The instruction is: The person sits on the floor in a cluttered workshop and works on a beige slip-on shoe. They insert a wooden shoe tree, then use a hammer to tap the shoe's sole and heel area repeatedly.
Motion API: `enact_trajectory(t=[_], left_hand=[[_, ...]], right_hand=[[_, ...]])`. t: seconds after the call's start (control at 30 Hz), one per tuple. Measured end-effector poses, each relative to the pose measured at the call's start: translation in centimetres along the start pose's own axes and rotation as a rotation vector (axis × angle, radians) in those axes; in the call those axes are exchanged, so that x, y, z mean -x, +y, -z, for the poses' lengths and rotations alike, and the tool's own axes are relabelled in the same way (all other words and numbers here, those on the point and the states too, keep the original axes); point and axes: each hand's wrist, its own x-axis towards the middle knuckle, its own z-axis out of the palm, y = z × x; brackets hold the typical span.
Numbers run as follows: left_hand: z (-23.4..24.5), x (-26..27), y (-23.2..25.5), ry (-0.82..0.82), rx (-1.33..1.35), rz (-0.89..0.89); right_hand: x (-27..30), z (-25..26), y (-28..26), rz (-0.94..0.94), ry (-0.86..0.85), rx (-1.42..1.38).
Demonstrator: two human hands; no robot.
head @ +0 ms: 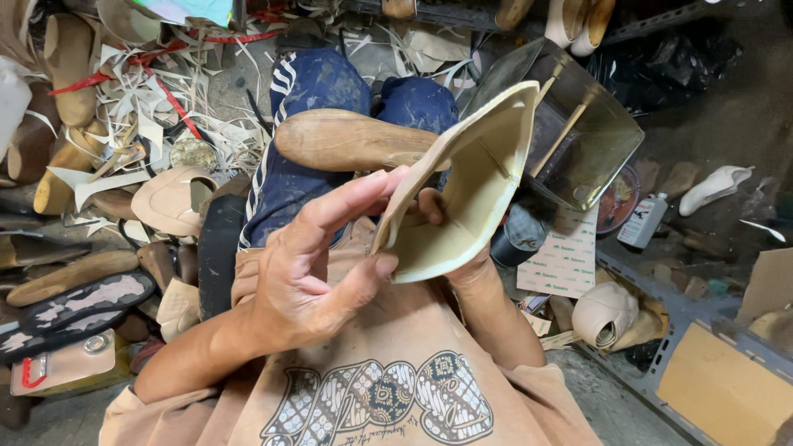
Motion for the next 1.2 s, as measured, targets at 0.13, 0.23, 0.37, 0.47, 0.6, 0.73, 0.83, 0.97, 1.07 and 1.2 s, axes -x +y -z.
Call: enact_trajectory(t=[0.13, 0.23, 0.37, 0.47, 0.6, 0.73, 0.83, 0.97, 1.07, 1.2], left_hand=[[0.2, 0.2, -0.7, 0.018, -0.003, 0.023], [0.3, 0.3, -1.2, 0.032, 0.002, 0.031], [0.5, 0.3, -2.0, 0.084, 0.112, 0.081], [0.8, -0.1, -2.4, 0.141, 0.183, 0.139], [1.7, 0.2, -4.6, 0.243, 0.298, 0.184], [2.7, -0.5, -5.1, 0.279, 0.529, 0.201], [3.4, 0.1, -6.4, 0.214, 0.383, 0.210], [3.3, 1.1, -5.4, 0.292, 0.288, 0.068], [3.4, 2.2, -3.9, 0.298, 0.284, 0.089], [3.9, 4.4, -3.6, 0.250, 0.112, -0.009]], right_hand=[[0.1, 0.5, 0.1, 0.143, 0.020, 0.119], [0.3, 0.4, -0.1, 0.001, -0.017, 0.047], [1.1, 1.2, -0.3, -0.040, 0.027, 0.028], [1.7, 1.5, -0.7, 0.008, 0.136, 0.189], [2.4, -0.5, -2.3, 0.251, 0.050, 0.657], [4.6, -2.3, -4.1, 0.557, 0.181, 1.184], [4.6, -4.1, -3.8, 0.489, 0.262, 0.870], [4.0, -0.8, -1.9, 0.093, 0.100, 0.333], [3.5, 1.2, 0.6, -0.010, 0.161, 0.108], [2.2, 1.4, 3.0, -0.051, 0.183, -0.035]])
